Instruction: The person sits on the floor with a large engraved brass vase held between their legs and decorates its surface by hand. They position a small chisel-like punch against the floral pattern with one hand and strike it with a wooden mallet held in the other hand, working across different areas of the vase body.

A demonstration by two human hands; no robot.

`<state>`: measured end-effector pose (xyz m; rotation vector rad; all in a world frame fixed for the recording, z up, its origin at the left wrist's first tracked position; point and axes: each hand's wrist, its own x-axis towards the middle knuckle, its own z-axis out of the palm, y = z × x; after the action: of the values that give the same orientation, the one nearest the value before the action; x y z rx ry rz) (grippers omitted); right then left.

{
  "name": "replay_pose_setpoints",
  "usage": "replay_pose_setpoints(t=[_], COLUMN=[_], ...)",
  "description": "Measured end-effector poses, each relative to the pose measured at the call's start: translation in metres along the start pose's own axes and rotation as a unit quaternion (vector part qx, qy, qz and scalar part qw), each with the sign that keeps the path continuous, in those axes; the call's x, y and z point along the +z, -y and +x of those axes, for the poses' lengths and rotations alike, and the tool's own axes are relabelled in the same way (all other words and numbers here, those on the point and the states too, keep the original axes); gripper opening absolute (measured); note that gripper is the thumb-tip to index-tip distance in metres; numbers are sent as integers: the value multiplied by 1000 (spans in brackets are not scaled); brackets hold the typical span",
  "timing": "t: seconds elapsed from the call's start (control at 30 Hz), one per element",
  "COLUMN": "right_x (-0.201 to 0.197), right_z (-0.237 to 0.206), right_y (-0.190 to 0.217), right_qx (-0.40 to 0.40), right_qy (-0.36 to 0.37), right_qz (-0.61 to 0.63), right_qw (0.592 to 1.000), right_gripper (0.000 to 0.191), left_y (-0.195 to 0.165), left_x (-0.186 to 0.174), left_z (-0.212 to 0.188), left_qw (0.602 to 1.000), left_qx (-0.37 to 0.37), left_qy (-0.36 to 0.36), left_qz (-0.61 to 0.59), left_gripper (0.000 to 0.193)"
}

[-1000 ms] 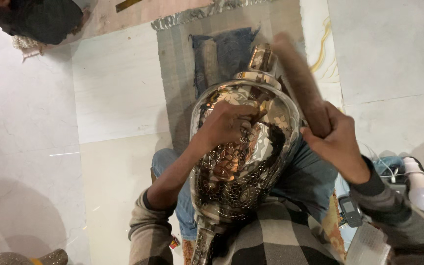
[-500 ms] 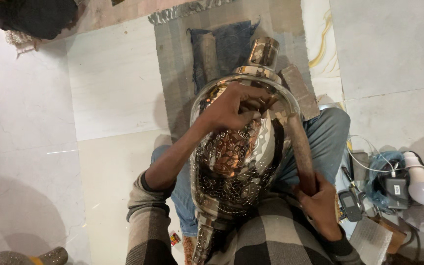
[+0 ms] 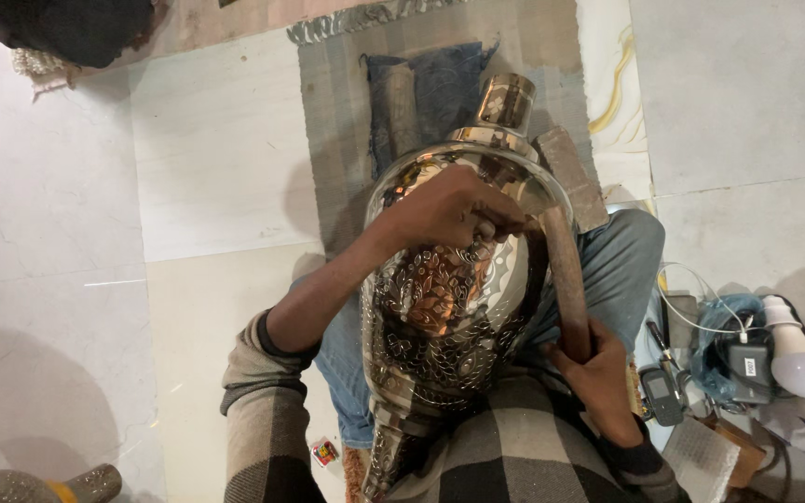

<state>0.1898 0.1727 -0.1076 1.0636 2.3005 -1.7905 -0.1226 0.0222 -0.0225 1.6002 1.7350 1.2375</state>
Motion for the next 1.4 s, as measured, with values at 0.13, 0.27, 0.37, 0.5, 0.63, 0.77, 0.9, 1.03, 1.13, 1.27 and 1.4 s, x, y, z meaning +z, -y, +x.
replay_pose_setpoints(t=[0.13,0.27,0.37,0.5,0.63,0.77,0.9,1.03,1.13,1.27,1.4], right_x=[2,1,-1,-8,-14,-19,-22,-24,-28,-33,-32], right_z=[0,-2,0,7,10,10,11,14,17,21,28], right_y=[4,3,0,0,5,13,20,24,28,33,36], right_qx=[-13,-101,-173,-118,-175,-104,-138,-149,-135,-140,-194], right_qy=[-23,-100,-156,-181,-161,-148,-132,-93,-79,-105,-63], right_qz=[-32,-13,15,-172,32,56,-61,100,63,-48,133], right_qw=[999,990,972,961,971,982,980,979,986,983,970], right_gripper=[31,31,18,24,14,17,21,15,16,14,14], left_y=[6,10,10,8,6,5,4,2,0,-6,-12], left_x=[0,-1,-1,1,-1,-3,-2,0,-1,-3,-3], left_z=[5,9,10,11,10,8,5,3,2,-2,-7], left_qw=[999,998,998,995,997,997,998,999,999,999,999], left_qx=[27,35,31,-5,16,32,2,19,-4,-35,-44], left_qy=[27,50,60,92,68,61,51,19,21,11,-13], left_qz=[25,7,12,36,15,33,48,42,35,36,21], left_gripper=[48,47,47,39,44,47,49,48,47,45,51])
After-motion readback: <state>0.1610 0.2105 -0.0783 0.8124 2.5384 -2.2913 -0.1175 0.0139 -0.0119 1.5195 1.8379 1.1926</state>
